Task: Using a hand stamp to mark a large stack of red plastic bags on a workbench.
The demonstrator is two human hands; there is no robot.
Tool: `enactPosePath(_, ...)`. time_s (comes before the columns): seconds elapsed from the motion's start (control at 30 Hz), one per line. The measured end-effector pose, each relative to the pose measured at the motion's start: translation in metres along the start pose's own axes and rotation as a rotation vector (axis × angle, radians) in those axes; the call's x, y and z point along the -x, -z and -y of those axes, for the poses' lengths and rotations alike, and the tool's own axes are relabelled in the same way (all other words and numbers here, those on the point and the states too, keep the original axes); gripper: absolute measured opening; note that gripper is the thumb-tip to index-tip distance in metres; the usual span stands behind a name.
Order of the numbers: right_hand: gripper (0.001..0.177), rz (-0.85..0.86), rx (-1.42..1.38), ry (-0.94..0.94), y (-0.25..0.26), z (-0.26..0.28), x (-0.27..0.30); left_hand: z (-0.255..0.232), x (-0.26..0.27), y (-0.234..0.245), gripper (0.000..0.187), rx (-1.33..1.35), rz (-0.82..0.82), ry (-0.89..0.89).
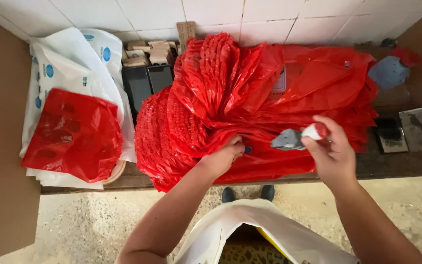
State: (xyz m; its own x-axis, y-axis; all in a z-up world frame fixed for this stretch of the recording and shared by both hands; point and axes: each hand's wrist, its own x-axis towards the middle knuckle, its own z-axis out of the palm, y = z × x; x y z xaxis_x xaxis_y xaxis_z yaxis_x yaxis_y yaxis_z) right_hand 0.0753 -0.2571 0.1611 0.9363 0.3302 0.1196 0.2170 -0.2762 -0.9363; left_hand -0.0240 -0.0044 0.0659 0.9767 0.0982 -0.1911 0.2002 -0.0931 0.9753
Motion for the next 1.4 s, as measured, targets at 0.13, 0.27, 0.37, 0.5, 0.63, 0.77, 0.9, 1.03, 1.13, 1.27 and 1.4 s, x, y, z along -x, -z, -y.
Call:
enactPosePath(0.13, 0.052, -0.026, 0.153, -0.062, 0.008, -0.010, 0.020, 0.004, -0.006, -0.012, 0.017, 0.351, -0.052, 0.169)
enactPosePath(0.27, 0.057, 0.012, 0.118, 0.037, 0.001, -0.052, 0.042, 0.086, -0.031, -0.034, 0.053, -0.891, -0.280, -0.144)
enactPosePath(0.37, 0.052, 0.063, 0.270, 0.244, -0.019, -0.067, 0.038, 0.101, -0.042, -0.025, 0.043, -1.142, -0.357, -0.262)
enactPosePath(0.5, 0.044, 0.040, 0.469, 0.528, -0.048, -0.058, 0.030, 0.039, -0.031, -0.005, 0.018, -1.650, -0.018, -0.406)
enactPosePath(0.63, 0.045, 0.048, 0.437, 0.569, -0.047, -0.056, 0.027, 0.053, -0.027, -0.005, 0.019, -1.600, -0.167, -0.561)
enactPosePath(0.77, 0.053, 0.256, 0.506, 0.297, -0.038, -0.049, 0.028, 0.076, -0.037, -0.018, 0.032, -2.193, 0.018, -0.663)
enactPosePath(0.9, 0.055, 0.251, 0.535, 0.192, -0.037, -0.044, 0.030, 0.100, -0.049, -0.027, 0.010, -0.721, 0.057, -0.521)
enactPosePath(1.03, 0.057, 0.207, 0.534, 0.215, -0.039, -0.042, 0.032, 0.098, -0.045, -0.028, 0.002, -1.800, -0.180, -0.637)
enactPosePath(1.13, 0.053, 0.219, 0.567, -0.119, -0.043, -0.027, 0.033, 0.037, -0.022, -0.016, 0.039, -1.941, 0.037, -0.616)
enactPosePath(1.27, 0.052, 0.010, 0.427, 0.056, -0.045, -0.038, 0.033, -0.035, 0.005, -0.003, 0.062, -2.335, 0.584, -0.609)
enactPosePath(1.4, 0.052, -0.102, 0.430, -0.174, -0.056, -0.001, 0.021, -0.006, 0.000, -0.011, 0.067, -2.273, 0.446, -0.622)
